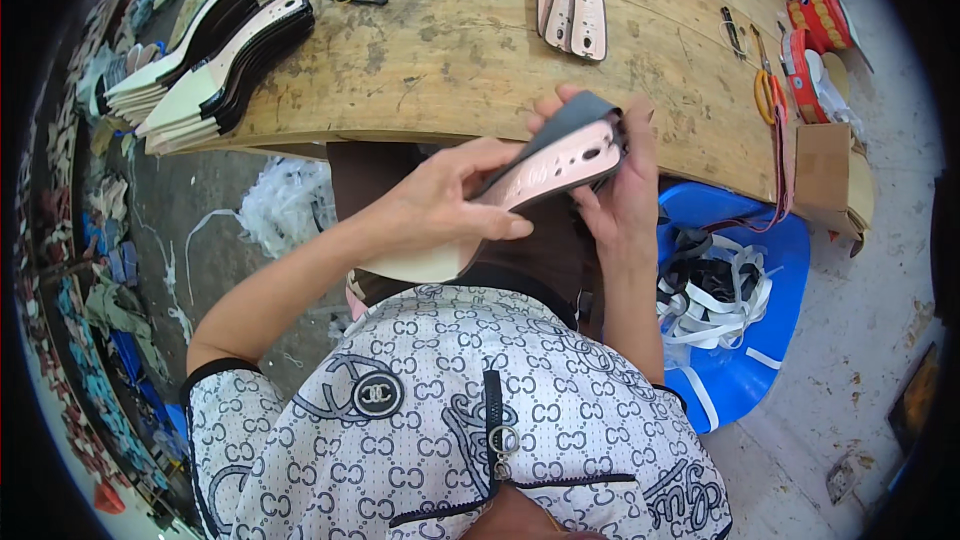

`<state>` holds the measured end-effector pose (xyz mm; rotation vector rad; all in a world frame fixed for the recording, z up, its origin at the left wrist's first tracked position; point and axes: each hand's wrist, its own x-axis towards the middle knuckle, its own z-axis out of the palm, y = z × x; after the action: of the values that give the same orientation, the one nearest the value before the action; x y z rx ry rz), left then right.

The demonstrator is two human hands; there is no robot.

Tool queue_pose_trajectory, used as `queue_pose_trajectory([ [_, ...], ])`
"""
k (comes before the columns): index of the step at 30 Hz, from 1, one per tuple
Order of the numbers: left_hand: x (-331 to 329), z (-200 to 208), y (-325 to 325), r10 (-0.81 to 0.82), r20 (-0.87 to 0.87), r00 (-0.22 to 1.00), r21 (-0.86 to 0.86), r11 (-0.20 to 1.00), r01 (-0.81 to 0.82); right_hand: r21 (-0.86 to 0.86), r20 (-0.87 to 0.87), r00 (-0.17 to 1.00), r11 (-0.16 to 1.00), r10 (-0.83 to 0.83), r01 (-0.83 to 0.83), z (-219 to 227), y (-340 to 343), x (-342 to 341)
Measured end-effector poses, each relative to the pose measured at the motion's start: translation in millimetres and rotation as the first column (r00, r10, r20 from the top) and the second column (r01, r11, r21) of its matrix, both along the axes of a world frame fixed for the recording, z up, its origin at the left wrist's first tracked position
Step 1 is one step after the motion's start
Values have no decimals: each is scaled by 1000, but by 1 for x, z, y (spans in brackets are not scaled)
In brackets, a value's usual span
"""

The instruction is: The person attaches edge strips along the contours of shoe insoles by hand, trimming the excess material with snips, and pulls plastic strips from a bin.

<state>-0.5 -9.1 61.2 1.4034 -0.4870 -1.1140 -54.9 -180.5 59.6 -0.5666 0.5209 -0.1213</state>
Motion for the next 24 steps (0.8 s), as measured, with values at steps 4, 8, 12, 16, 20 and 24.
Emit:
queue_pose_trajectory([
  [4,-19,-9,9,-7,-199,980,-80,997,-9,-561,-60,995,822,78,-98,-55,-23,-8],
  [8,-24,-35,18,29,-95,995,0,1000,-29,-465,-86,996,884,-1,-39,-29,-9,-23],
  [12,-10,-40,-1,-84,616,783,234,969,-80,-71,-66,957,958,-284,279,-55,8,-10],
  [16,20,-35,3,-100,-122,988,143,983,117,159,262,959,985,-104,63,-58,-17,-10],
  [20,11,-32,-6,-316,170,933,95,948,304,216,266,956,974,-121,63,-64,-23,-11],
  [24,2,-27,4,-328,709,624,345,933,98,154,308,936,980,-170,127,-43,-22,-14],
])
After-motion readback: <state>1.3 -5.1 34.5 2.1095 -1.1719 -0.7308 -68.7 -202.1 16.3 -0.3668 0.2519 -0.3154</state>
